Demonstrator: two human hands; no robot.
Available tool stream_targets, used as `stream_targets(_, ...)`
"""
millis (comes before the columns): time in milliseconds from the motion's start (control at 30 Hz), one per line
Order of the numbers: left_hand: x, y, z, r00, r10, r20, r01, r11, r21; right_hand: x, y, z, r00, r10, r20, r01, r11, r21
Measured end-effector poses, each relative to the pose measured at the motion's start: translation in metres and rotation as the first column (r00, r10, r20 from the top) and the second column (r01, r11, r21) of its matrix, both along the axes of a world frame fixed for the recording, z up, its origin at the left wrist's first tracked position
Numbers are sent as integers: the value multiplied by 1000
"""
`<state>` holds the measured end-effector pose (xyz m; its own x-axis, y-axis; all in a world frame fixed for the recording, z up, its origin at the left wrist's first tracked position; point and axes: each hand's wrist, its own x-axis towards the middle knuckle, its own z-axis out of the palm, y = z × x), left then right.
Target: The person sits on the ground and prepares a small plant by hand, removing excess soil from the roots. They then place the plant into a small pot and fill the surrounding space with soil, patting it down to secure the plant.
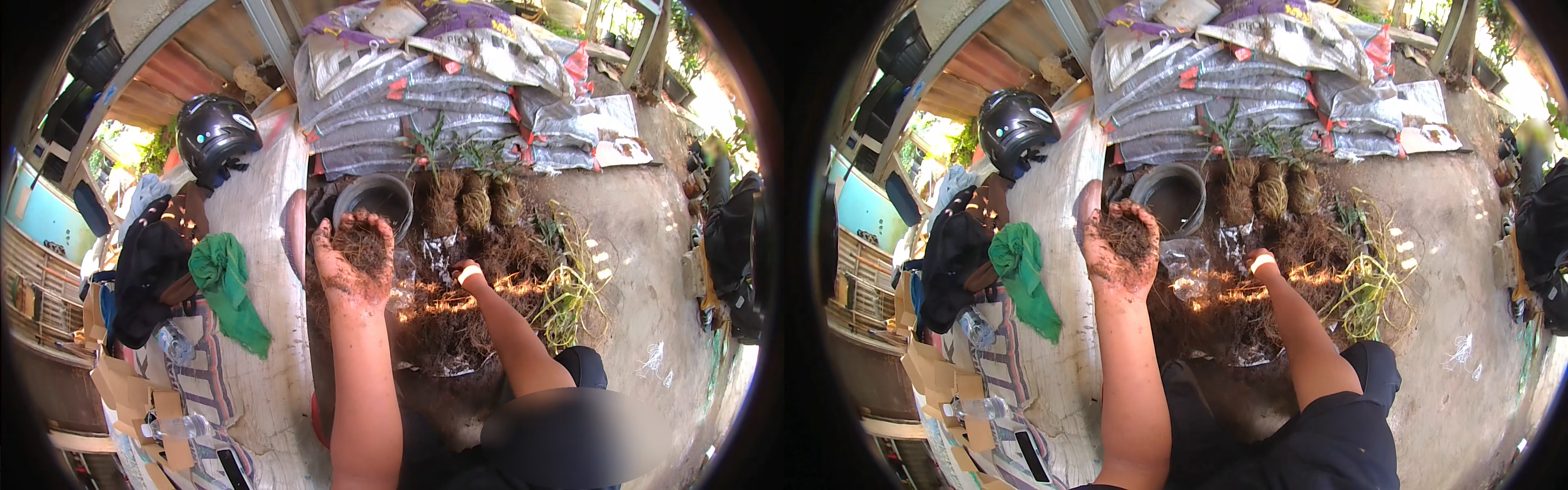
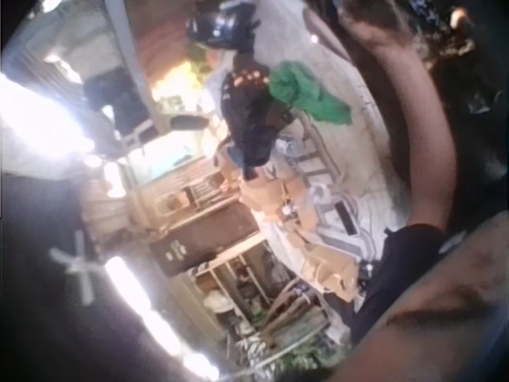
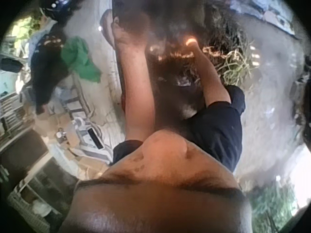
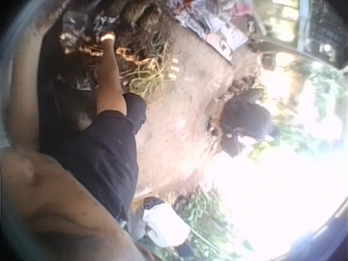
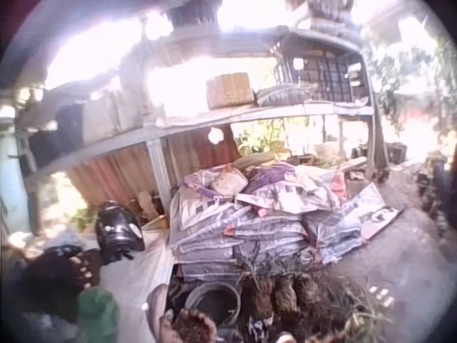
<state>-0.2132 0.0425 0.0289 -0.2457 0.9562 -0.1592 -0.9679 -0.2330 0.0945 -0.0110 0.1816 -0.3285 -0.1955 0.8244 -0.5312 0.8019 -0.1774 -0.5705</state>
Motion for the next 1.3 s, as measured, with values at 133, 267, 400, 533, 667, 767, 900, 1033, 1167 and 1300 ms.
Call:
stream_targets(133, 26, 8, -3, 989, -143, 39, 143, 990, 5, 61, 51, 7, 935, -223, -275, 203, 974, -98)
stream_targets(267, 19, -17, -18, 994, -96, 43, 98, 993, -62, 34, 18, 159, 636, -312, -706, 166, 949, -270)
stream_targets(400, 48, -8, -21, 987, -164, -2, 163, 983, -82, 67, 20, 248, 524, -105, -845, 108, 993, -57)
stream_targets(533, 46, -3, -31, 987, -138, -82, 119, 973, -195, 38, -58, 379, 630, 153, -762, 60, 968, 244)
stream_targets(667, 78, -7, -12, 966, -213, -145, 179, 960, -213, 19, -114, 388, 848, 393, -356, -5, 678, 735)
stream_targets(767, 75, -5, -39, 964, -223, -142, 196, 964, -181, -3, -173, 384, 803, 531, -271, -182, 652, 736)
stream_targets(900, 87, -9, -35, 941, -285, -180, 266, 956, -122, 16, -170, 379, 771, 521, -366, -100, 667, 738)
stream_targets(1033, 76, -17, -21, 939, -343, -35, 335, 932, -141, 40, -162, 398, 889, 424, -170, 5, 363, 932)
stream_targets(1167, 82, -11, -24, 930, -339, -139, 334, 941, -60, 58, -145, 382, 834, 426, -350, 131, 463, 876)
stream_targets(1300, 88, -4, -27, 912, -362, -193, 338, 930, -147, 53, -147, 379, 808, 561, -183, -40, 362, 931)
